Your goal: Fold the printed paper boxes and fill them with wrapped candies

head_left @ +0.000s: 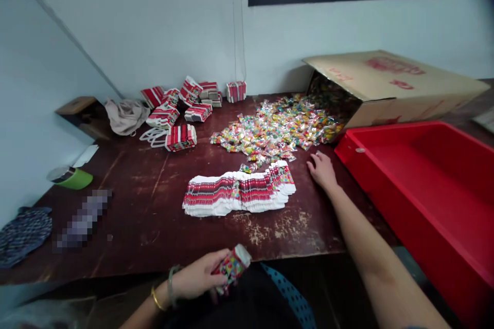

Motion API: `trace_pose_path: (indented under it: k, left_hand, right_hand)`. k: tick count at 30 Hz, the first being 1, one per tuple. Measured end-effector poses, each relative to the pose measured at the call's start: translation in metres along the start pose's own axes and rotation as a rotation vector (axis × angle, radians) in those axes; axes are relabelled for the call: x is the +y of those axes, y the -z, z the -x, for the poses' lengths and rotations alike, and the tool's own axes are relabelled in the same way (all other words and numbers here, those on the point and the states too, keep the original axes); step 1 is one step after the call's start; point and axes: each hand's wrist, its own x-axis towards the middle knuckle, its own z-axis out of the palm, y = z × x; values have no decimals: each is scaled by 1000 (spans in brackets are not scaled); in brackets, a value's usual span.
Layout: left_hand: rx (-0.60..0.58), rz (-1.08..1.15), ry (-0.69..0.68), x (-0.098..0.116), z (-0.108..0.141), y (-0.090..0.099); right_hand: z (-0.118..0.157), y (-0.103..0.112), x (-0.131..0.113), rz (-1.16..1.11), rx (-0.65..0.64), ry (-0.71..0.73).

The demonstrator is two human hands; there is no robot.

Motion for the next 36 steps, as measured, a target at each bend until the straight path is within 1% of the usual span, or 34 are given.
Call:
trace_pose_path:
  k: [1,3,4,5,6,8,9,10,11,12,13,15,17,19,20,21,23,25,27,29,31,33,35,36]
  left_hand:
    - [14,193,-14,-1,-5,-3]
    - [76,522,-48,2,-19,-8]
    - [149,615,-90,5,-27,-11]
    - [216,675,-127,9,-35,-13]
    - [257,726,-140,12,-43,-15]
    - [298,795,-141,18,-57,-17]
    - [297,818,-133,20,-63,-18]
    - [289,841,-133,21,-68,-19]
    - [270,848,-134,22,-71,-20]
    - [254,846,-135,22,-72,-21]
    - [244,831,-141,22,-72,-22]
    - [237,763,-161,22,-69,-24]
    - [206,685,-180,23,-63,-27]
    - [174,649,-202,23,-57,-29]
    - [166,652,-214,24,-54,-30]
    - [167,663,-228,24,-52,-31]
    - [197,691,-252,23,-49,-32]
    - [249,724,-242,21,-50,-33]
    - [318,769,-191,19,-52,-35]
    - [348,813,-133,16,-55,-36]
    - [346,840,-103,15,-57,-38]
    - [345,853,-94,14,-60,-40]
    - [342,863,-86,15,-61,-42]
    - [335,867,-85,15,-62,-43]
  right_hand:
    - [23,-5,-4,5,4,-4]
    - [81,-13,-18,13,-20,14]
    - [115,-14,-28,14,-53,38]
    - [149,-14,-39,21,-108,100]
    - [183,-12,-52,15,-182,171]
    - [239,-5,-80,-52,-333,280]
    - [259,-1,-94,-120,-401,318]
    - [273,3,-107,-209,-444,332]
    - [280,6,-121,-307,-460,320]
    - [281,8,-134,-405,-449,279]
    - [276,10,-146,-495,-423,214]
    - [253,13,-168,-634,-371,42]
    - [223,15,-185,-733,-348,-101]
    - [197,13,-196,-795,-346,-168]
    - [189,11,-200,-796,-346,-171]
    - [183,8,-203,-770,-349,-145]
    - [181,2,-206,-661,-359,-32]
    - [188,-3,-208,-553,-355,108]
    - [198,-6,-209,-507,-369,219]
    - [207,-7,-210,-498,-381,262]
    - [213,-6,-211,-468,-358,265]
    - [214,-4,-213,-408,-339,285]
    - [211,-1,-214,-353,-354,319]
    - [210,1,-215,-349,-353,308]
